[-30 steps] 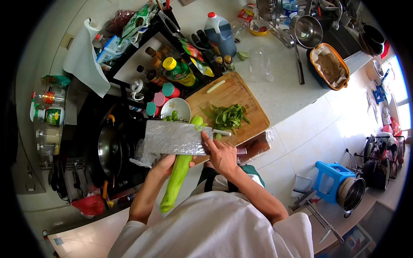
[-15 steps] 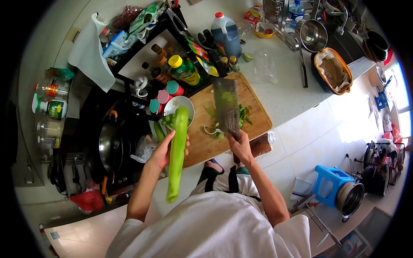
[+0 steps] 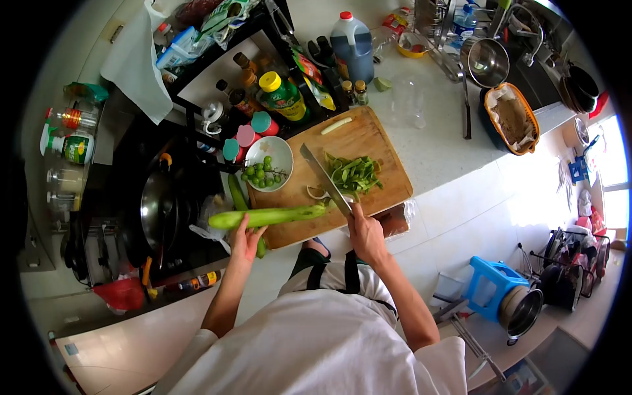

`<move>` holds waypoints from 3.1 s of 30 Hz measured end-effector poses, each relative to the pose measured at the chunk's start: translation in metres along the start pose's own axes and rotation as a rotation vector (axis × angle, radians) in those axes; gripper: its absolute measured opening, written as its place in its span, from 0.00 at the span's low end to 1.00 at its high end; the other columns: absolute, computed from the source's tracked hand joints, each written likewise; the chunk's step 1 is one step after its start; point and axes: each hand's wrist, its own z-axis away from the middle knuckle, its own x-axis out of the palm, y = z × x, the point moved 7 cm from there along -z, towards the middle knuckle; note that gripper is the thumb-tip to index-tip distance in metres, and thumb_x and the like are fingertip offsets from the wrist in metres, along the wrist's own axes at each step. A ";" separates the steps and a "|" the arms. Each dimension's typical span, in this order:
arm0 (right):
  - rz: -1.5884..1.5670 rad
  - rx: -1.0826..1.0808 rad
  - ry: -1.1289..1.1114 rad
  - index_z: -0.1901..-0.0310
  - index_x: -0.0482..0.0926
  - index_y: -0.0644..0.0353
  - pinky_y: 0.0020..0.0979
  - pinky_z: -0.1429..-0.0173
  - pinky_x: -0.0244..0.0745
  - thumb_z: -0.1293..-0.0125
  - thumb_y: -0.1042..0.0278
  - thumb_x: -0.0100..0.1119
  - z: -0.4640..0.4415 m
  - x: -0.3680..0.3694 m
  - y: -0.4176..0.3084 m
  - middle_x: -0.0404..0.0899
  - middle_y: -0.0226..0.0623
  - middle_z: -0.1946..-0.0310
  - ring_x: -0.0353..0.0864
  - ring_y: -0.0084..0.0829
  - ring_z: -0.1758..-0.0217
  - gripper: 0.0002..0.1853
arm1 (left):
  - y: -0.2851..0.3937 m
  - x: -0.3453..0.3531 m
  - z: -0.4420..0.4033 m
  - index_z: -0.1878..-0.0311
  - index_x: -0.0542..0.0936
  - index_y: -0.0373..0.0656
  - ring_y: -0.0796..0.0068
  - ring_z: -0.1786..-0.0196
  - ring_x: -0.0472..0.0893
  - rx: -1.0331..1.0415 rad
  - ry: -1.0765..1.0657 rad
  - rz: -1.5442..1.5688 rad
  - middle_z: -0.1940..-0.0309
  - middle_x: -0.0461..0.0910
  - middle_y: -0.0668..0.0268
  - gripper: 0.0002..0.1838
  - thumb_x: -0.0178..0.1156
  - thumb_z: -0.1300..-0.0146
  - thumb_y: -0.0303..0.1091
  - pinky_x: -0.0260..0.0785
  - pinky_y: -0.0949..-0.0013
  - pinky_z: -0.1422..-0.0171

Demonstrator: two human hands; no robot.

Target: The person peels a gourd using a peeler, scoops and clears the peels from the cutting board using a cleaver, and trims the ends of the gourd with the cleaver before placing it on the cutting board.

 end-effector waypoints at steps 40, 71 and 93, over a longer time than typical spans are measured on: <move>0.304 -0.184 -0.010 0.40 0.75 0.51 0.40 0.70 0.72 0.49 0.73 0.59 0.037 0.094 -0.041 0.75 0.34 0.73 0.79 0.39 0.72 0.30 | -0.049 0.023 0.116 0.30 0.57 0.35 0.65 0.51 0.72 -0.897 -0.387 0.358 0.35 0.62 0.49 0.29 0.49 0.30 0.35 0.70 0.73 0.65; 0.201 0.023 0.009 0.41 0.74 0.48 0.43 0.68 0.74 0.47 0.72 0.56 0.029 0.093 -0.030 0.82 0.35 0.67 0.82 0.43 0.70 0.28 | -0.031 0.031 0.106 0.27 0.54 0.38 0.71 0.55 0.71 -0.869 -0.543 0.110 0.35 0.64 0.52 0.32 0.50 0.30 0.37 0.68 0.78 0.70; 0.225 -0.018 0.060 0.41 0.74 0.51 0.43 0.67 0.77 0.45 0.72 0.55 0.025 0.093 -0.026 0.82 0.38 0.66 0.82 0.46 0.70 0.26 | -0.029 0.041 0.109 0.28 0.54 0.37 0.72 0.55 0.71 -0.909 -0.580 0.137 0.36 0.63 0.52 0.32 0.51 0.31 0.37 0.68 0.80 0.71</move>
